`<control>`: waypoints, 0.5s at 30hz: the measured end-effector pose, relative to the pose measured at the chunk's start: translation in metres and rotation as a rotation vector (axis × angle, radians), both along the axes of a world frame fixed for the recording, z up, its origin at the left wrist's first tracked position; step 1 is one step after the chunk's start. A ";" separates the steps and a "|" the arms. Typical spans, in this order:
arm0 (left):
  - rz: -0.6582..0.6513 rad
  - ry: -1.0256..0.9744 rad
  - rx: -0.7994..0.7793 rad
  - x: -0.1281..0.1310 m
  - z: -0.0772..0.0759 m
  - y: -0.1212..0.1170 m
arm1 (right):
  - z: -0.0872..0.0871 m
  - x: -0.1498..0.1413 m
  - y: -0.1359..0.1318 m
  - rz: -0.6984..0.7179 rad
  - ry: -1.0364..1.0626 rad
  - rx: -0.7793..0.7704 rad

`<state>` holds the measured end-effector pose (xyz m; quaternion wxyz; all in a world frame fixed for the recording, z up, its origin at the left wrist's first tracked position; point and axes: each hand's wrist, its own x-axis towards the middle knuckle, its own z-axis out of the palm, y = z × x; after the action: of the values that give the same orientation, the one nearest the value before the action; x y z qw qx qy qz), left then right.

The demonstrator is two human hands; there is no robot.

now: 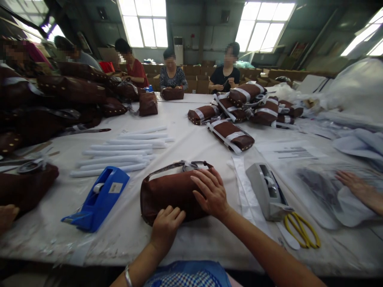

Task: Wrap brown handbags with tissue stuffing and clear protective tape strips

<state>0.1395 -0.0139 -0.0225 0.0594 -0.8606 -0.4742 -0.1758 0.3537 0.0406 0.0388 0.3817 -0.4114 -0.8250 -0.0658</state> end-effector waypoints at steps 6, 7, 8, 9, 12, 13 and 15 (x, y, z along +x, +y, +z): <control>0.048 -0.070 -0.021 0.006 -0.009 -0.004 | -0.061 -0.004 0.016 -0.079 -0.124 -0.050; 0.059 -0.080 -0.040 0.007 -0.003 -0.005 | -0.063 -0.003 0.017 -0.078 -0.132 -0.049; 0.063 -0.100 -0.085 0.007 0.007 -0.005 | -0.063 -0.003 0.018 -0.078 -0.140 -0.046; 0.044 -0.125 -0.163 0.007 0.020 -0.005 | -0.063 -0.003 0.019 -0.078 -0.146 -0.045; -0.077 -0.223 -0.450 0.007 0.060 0.004 | -0.058 -0.004 0.021 -0.085 -0.156 -0.051; -0.079 -0.247 -0.464 0.008 0.069 0.010 | -0.057 -0.004 0.021 -0.088 -0.156 -0.052; -0.023 -0.244 -0.314 0.007 0.073 0.025 | -0.057 -0.004 0.022 -0.094 -0.155 -0.056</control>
<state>0.1464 0.0109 0.0505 -0.1353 -0.8370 -0.4897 -0.2034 0.3496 0.0624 -0.0180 0.3017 -0.4539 -0.8333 -0.0924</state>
